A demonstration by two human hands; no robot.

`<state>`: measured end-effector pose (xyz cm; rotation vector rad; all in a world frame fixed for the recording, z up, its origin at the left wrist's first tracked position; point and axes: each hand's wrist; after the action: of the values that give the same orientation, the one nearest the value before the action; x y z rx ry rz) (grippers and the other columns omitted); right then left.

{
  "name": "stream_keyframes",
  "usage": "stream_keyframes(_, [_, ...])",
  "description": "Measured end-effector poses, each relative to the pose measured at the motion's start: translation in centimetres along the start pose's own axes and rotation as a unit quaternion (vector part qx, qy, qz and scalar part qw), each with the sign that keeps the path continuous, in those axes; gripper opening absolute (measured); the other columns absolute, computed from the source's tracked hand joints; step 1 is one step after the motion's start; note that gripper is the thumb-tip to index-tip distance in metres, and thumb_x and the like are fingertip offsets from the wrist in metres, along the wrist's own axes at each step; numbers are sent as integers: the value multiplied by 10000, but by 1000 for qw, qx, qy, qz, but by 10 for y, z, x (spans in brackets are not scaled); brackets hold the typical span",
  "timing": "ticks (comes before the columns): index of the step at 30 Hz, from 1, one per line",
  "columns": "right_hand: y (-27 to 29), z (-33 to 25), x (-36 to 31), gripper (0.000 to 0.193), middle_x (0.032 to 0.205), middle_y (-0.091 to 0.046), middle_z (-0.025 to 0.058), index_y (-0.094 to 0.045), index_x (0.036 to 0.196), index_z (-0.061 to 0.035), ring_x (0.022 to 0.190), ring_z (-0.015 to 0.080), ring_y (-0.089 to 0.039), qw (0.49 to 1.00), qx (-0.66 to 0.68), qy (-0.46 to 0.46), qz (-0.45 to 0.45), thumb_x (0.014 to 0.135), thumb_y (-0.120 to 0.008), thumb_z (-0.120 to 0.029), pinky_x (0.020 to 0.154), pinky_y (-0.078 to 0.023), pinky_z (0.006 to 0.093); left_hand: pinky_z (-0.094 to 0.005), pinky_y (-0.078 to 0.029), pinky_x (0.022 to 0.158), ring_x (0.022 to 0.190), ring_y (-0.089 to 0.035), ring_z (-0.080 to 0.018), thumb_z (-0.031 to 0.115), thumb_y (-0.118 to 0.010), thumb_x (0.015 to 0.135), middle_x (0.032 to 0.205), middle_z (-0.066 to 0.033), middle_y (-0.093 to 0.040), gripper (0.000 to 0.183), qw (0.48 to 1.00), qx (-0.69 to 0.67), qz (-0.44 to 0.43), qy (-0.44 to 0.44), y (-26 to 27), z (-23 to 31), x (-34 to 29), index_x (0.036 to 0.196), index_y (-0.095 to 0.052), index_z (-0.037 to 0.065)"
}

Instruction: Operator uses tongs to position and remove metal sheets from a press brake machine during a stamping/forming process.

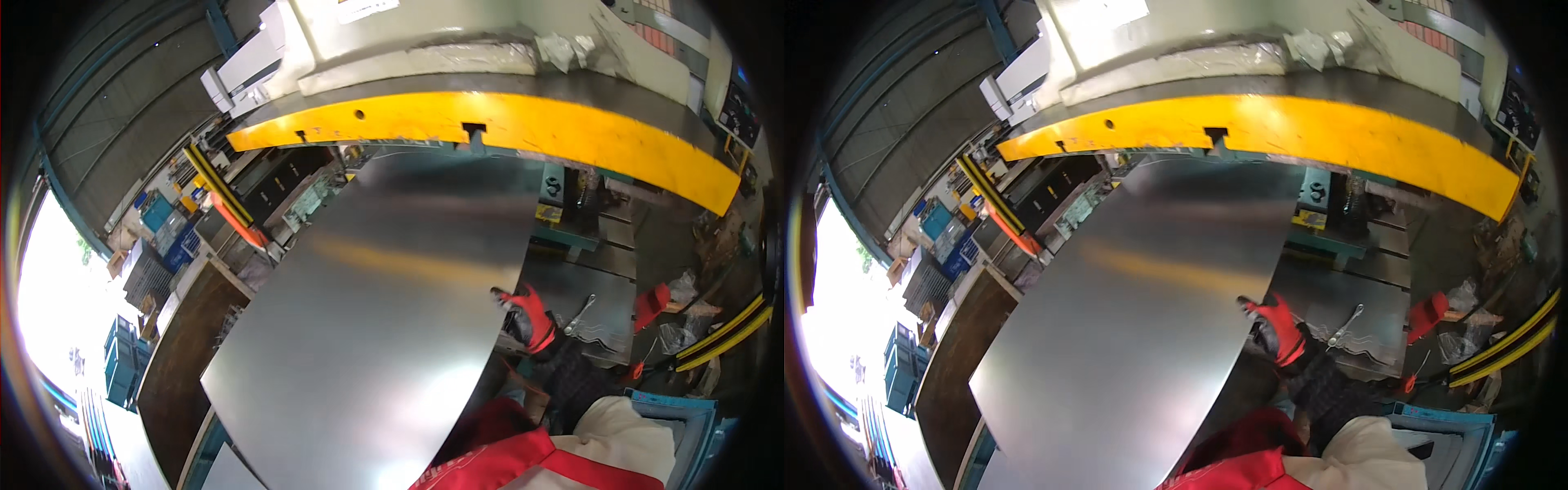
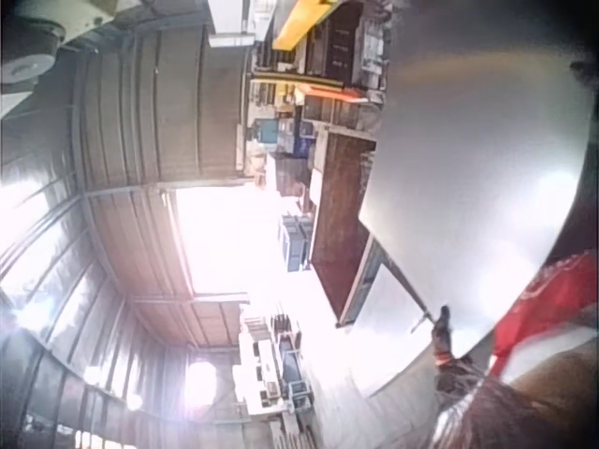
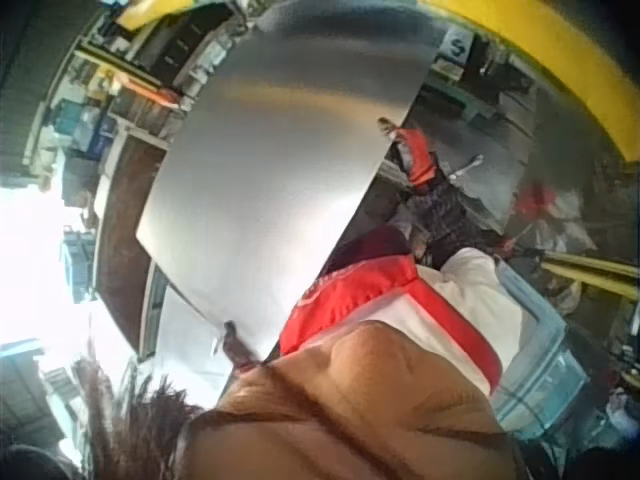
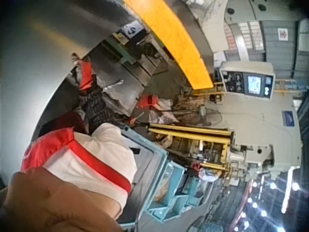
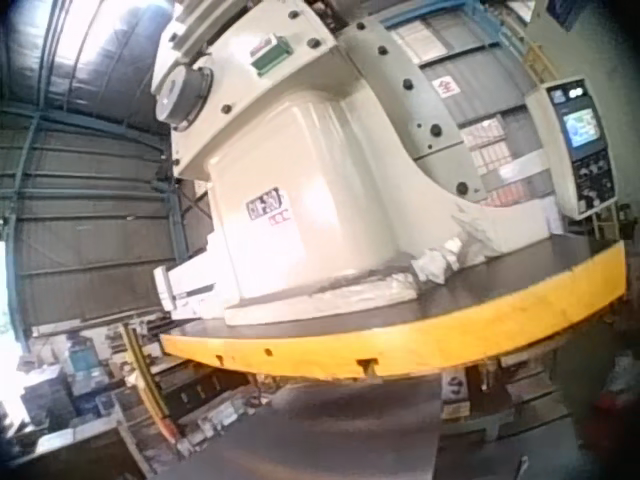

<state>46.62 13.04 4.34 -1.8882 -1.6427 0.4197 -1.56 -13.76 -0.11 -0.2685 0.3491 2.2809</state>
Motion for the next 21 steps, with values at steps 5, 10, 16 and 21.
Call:
stream_keyframes(5, [47, 28, -28, 229, 861, -565, 67, -510, 943, 12, 787, 129, -527, 992, -69, -93, -40, 744, -527, -100, 705, -402, 229, -278, -375, 430, 412, -369, -104, 213, -333, 864, 504, 30, -404, 209, 999, 10, -43, -3, -16, 12, 12, 727, -445, 102])
stream_keyframes(10, [79, 12, -80, 289, 898, -562, 95, -527, 954, -4, 760, 164, -525, 916, -316, -32, 244, 747, -543, -204, 695, -417, 285, -277, -374, 427, 408, -366, -103, 215, -332, 865, 499, 31, -400, 210, 998, 29, -64, -1, -32, 30, 19, 726, -445, 105])
stream_keyframes(16, [238, 82, -129, 271, 679, -535, 51, -524, 844, -32, 619, 163, -509, 832, -335, -103, 430, 722, -578, -268, 584, -413, 277, -276, -373, 423, 403, -363, -102, 217, -330, 865, 493, 31, -396, 212, 993, 49, -104, 3, -54, 47, 23, 725, -444, 109])
stream_keyframes(21, [197, 64, -92, 210, 528, -419, -4, -486, 690, -109, 452, 133, -423, 924, 177, -193, 279, 770, -486, -302, 441, -372, 276, -276, -371, 420, 398, -360, -101, 219, -329, 866, 489, 32, -392, 213, 994, 54, -94, 14, -50, 45, 22, 724, -444, 112])
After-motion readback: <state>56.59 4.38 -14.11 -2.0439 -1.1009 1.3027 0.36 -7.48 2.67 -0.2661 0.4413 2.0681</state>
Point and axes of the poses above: each hand's wrist, its own x-axis towards the middle knuckle, its own y-axis out of the back of the hand, z = x × y
